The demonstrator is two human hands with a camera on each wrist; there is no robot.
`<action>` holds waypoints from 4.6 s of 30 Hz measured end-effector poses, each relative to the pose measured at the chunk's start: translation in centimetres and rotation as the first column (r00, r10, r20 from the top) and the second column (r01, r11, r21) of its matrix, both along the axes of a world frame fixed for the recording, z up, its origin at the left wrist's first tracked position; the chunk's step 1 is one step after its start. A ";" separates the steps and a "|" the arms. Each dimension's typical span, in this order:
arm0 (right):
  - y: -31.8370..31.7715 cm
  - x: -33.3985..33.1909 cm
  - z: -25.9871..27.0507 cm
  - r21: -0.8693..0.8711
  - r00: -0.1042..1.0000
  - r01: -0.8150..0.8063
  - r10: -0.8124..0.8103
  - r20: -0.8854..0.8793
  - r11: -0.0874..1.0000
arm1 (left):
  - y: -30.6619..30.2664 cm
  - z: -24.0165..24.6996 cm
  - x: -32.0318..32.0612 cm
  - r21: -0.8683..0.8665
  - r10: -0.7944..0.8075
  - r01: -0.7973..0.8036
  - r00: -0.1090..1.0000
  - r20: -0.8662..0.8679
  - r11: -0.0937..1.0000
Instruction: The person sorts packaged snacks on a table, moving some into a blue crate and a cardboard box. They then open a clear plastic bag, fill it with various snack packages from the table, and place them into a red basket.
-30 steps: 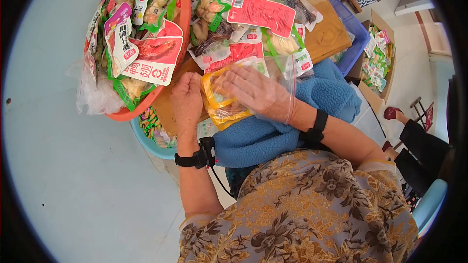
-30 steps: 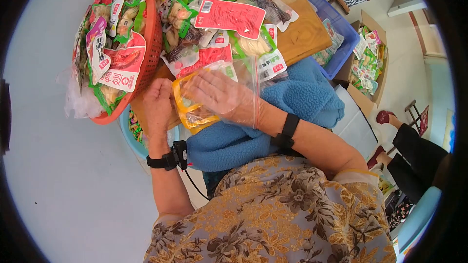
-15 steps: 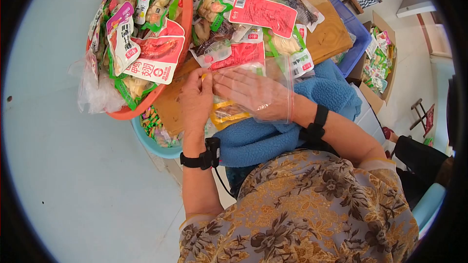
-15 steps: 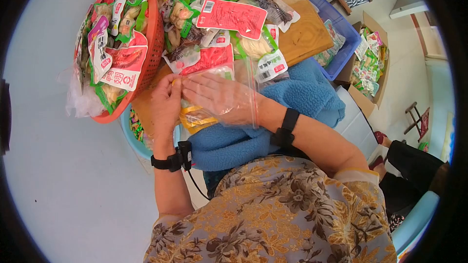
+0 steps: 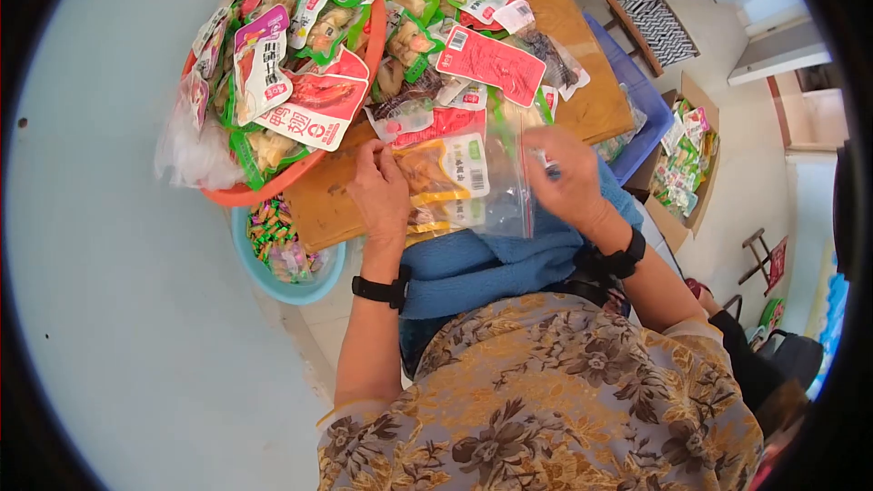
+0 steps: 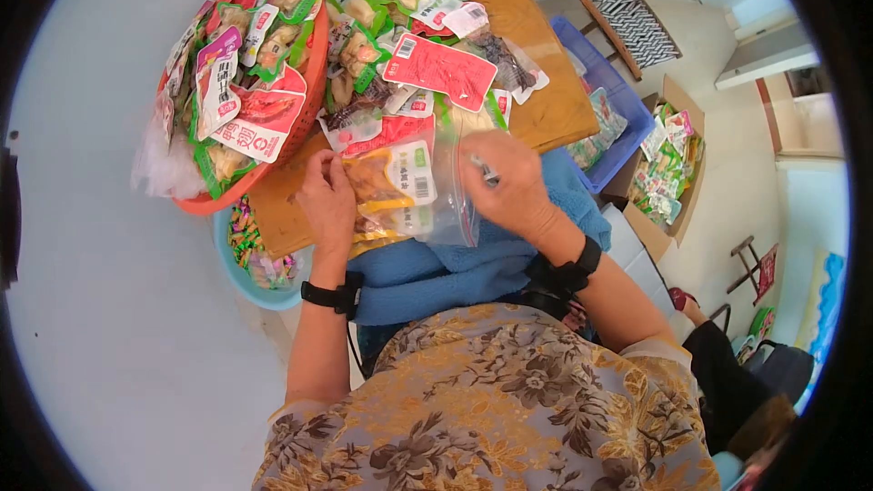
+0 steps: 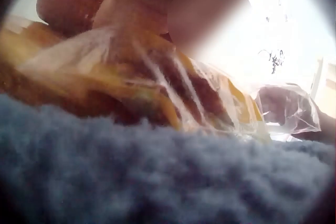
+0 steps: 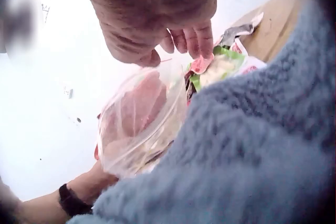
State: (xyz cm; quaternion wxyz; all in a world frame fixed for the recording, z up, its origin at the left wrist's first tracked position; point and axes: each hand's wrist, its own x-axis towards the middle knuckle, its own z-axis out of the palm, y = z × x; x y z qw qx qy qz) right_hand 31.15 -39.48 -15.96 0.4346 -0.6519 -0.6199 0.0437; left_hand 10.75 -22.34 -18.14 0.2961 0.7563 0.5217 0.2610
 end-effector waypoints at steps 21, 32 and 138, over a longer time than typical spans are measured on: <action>5.0 2.0 -1.4 -0.086 0.912 0.143 -0.165 -0.376 0.986 | -15.5 6.0 2.3 0.288 -0.403 0.732 0.609 -0.684 0.618; 3.2 2.2 5.8 -0.358 0.602 -0.165 -0.194 -0.775 0.919 | -13.0 11.3 -2.7 0.429 -0.481 0.681 0.727 -0.489 0.593; -4.8 -5.9 15.2 0.023 0.624 -0.432 0.318 -0.714 0.901 | -12.4 22.4 -5.0 0.305 -0.680 0.682 0.721 -0.131 0.665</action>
